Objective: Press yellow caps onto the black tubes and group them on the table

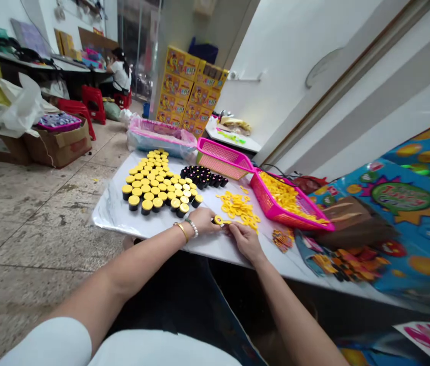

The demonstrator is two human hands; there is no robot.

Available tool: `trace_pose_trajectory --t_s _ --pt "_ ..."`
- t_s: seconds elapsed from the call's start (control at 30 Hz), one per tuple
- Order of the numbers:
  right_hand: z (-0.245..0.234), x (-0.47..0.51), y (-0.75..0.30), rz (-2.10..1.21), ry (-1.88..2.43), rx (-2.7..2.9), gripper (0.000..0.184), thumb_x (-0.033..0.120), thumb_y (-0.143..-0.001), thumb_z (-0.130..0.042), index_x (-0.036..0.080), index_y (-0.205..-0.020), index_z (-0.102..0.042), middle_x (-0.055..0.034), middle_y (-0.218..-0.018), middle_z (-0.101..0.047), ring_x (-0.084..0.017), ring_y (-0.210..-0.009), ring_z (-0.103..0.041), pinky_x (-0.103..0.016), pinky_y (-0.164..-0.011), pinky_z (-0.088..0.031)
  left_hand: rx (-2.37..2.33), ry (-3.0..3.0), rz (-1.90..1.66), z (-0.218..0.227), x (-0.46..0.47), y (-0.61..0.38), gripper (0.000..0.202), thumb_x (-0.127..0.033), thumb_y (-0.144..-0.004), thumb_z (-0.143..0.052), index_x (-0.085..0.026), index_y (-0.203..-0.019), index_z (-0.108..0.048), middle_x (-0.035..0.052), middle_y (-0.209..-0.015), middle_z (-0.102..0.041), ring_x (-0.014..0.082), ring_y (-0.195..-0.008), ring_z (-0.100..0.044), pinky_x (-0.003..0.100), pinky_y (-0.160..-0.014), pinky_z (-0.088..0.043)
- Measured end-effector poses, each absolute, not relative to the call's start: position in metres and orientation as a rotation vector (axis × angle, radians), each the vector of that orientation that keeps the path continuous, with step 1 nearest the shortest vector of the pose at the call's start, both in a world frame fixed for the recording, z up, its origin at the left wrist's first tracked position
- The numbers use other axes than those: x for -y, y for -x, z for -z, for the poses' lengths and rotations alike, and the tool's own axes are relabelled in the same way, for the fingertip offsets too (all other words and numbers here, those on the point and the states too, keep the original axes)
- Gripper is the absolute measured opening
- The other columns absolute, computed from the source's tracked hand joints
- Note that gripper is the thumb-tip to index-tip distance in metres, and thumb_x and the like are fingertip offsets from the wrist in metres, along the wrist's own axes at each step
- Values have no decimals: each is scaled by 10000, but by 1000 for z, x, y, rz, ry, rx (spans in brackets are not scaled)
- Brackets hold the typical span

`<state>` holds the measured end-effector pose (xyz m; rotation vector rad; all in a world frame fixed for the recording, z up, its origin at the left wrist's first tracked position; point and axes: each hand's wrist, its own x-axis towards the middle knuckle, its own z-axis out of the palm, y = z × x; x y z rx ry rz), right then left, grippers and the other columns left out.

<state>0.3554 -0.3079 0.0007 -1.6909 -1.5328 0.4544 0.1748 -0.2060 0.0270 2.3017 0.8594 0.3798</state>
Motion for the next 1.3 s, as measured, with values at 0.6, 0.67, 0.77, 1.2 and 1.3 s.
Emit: trace_pose_trajectory --t_s 0.6,0.67,0.77,1.2,1.3 --pt "-40 273 -333 -1161 1826 1322 372 543 -823 -573 196 -945 -513 65 -536 -563 -85 -414 -514 -168 -382 -382 -894 -2335 -338 -32 215 -175 268 -363 -803 -632 -137 -915 -721 145 -921 -721 269 -903 -678 307 -751 -500" --pt "-38 269 -329 -1157 1815 1292 386 563 -843 -515 186 -929 -512 43 -540 -576 -88 -389 -517 -159 -330 -335 -915 -2333 -383 -33 216 -167 260 -361 -795 -649 -140 -918 -710 127 -892 -722 253 -866 -681 292 -726 -498" --pt "-33 256 -317 -1135 1781 1252 358 544 -835 -533 189 -876 -509 35 -539 -575 -92 -375 -530 -161 -307 -346 -970 -2321 -485 -31 220 -149 283 -382 -825 -629 -133 -951 -680 116 -914 -711 243 -883 -668 291 -751 -491" --pt "-34 206 -324 -696 1866 1349 304 517 -881 -479 213 -880 -501 -23 -651 -663 -179 -532 -651 -266 -451 -483 -1205 -2323 -761 -8 236 -113 471 -318 -902 -564 -89 -1311 -518 105 -909 -662 236 -841 -649 334 -760 -522" --pt "-47 174 -366 -320 1971 1385 166 367 -831 -574 201 -842 -573 -63 -824 -674 -203 -787 -654 -322 -700 -507 -1211 -2363 -915 -1 244 -115 519 -342 -939 -497 -99 -1393 -433 77 -836 -653 203 -738 -647 300 -702 -528"
